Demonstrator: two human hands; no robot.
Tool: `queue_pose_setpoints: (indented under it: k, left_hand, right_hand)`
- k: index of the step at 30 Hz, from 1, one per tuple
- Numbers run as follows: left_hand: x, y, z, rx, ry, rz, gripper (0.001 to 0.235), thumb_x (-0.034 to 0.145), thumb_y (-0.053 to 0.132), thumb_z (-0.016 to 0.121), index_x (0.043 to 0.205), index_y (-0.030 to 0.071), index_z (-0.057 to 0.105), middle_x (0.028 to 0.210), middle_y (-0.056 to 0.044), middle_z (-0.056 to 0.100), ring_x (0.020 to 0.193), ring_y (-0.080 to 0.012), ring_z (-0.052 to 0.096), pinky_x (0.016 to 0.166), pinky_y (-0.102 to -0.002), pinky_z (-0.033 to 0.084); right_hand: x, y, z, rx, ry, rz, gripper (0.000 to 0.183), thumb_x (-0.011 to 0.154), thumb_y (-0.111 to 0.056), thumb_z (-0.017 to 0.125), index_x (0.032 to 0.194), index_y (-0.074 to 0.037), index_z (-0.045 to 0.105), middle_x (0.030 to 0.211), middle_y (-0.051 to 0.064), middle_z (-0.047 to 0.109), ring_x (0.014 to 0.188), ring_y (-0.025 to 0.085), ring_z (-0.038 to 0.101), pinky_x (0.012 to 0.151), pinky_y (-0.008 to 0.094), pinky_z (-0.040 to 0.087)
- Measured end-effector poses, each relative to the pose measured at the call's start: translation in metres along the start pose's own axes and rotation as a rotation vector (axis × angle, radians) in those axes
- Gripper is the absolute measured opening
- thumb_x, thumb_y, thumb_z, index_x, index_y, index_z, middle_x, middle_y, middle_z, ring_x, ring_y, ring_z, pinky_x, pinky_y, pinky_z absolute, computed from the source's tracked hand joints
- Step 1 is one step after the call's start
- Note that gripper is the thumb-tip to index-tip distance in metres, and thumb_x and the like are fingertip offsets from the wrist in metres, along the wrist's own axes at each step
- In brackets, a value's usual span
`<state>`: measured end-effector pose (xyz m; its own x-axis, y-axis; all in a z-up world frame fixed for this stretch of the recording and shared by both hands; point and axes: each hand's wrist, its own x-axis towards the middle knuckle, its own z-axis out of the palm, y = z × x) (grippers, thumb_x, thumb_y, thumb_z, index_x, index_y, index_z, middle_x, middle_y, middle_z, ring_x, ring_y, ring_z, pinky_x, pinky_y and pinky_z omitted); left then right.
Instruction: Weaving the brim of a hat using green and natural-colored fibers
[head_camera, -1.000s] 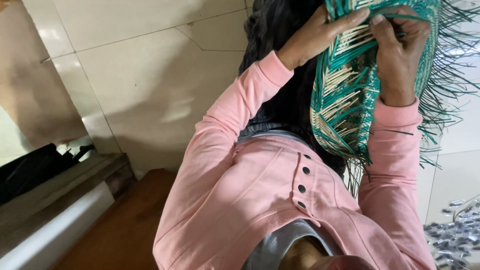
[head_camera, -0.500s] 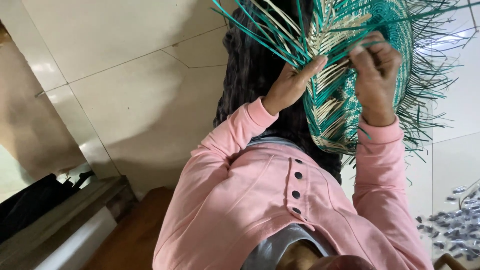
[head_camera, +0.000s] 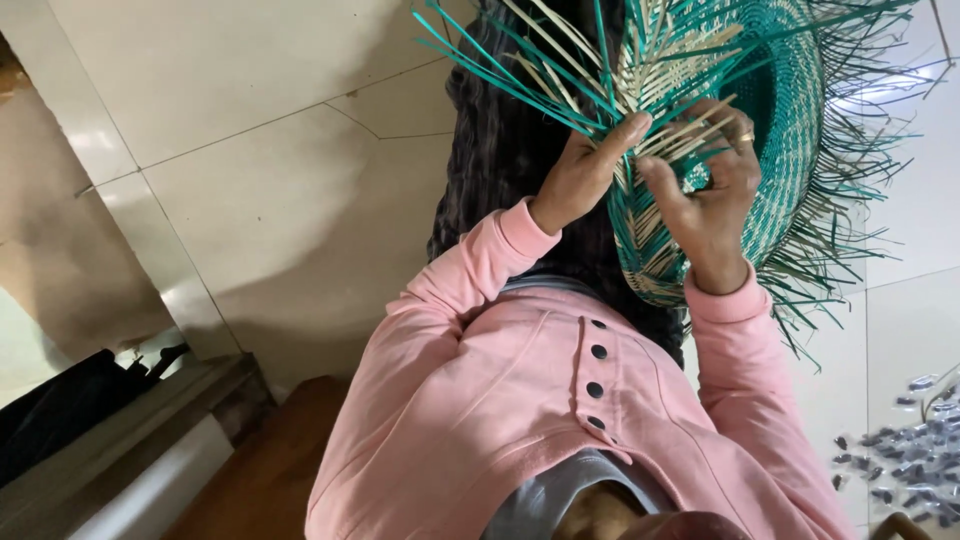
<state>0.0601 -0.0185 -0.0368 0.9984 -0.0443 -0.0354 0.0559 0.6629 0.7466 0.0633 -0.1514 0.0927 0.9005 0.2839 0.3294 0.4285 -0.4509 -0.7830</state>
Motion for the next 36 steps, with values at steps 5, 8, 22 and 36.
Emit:
queue_pose_setpoints:
  k: [5,8,22,36]
  left_hand:
    - [-0.002,-0.002,0.000,0.191,-0.030,0.047,0.049,0.106,0.020,0.072,0.146,-0.003,0.056,0.149,-0.020,0.056,0.139,-0.0309,0.050,0.126,-0.055,0.039]
    - [0.003,-0.016,-0.005,0.194,-0.002,0.043,0.041,0.105,0.016,0.072,0.140,-0.003,0.062,0.143,-0.018,0.062,0.133,-0.0229,0.053,0.121,-0.052,0.045]
    - [-0.010,0.046,0.044,0.262,0.108,0.005,0.044,0.094,0.046,0.066,0.112,0.008,0.077,0.104,-0.008,0.079,0.091,-0.0201,0.074,0.081,-0.033,0.063]
    - [-0.005,0.072,0.057,0.298,0.050,0.169,0.056,0.085,0.063,0.053,0.065,0.012,0.062,0.064,0.003,0.053,0.056,-0.0093,0.043,0.047,-0.026,0.040]
  right_hand:
    - [0.005,-0.003,0.010,0.178,0.029,-0.087,0.013,0.108,-0.009,0.072,0.110,0.004,0.070,0.111,0.020,0.061,0.101,0.038,0.061,0.089,0.050,0.049]
    - [0.003,0.013,0.014,0.207,0.066,-0.082,0.008,0.100,0.001,0.077,0.105,0.005,0.072,0.102,0.020,0.063,0.091,0.035,0.063,0.084,0.047,0.050]
    - [0.004,-0.016,0.010,-0.122,-0.085,-0.251,0.008,0.099,0.025,0.068,0.106,0.023,0.064,0.106,0.033,0.065,0.084,0.038,0.053,0.083,0.046,0.049]
    - [-0.012,0.017,0.005,-0.109,-0.054,-0.393,0.006,0.111,0.028,0.063,0.106,0.026,0.067,0.099,0.034,0.071,0.074,0.032,0.056,0.072,0.040,0.046]
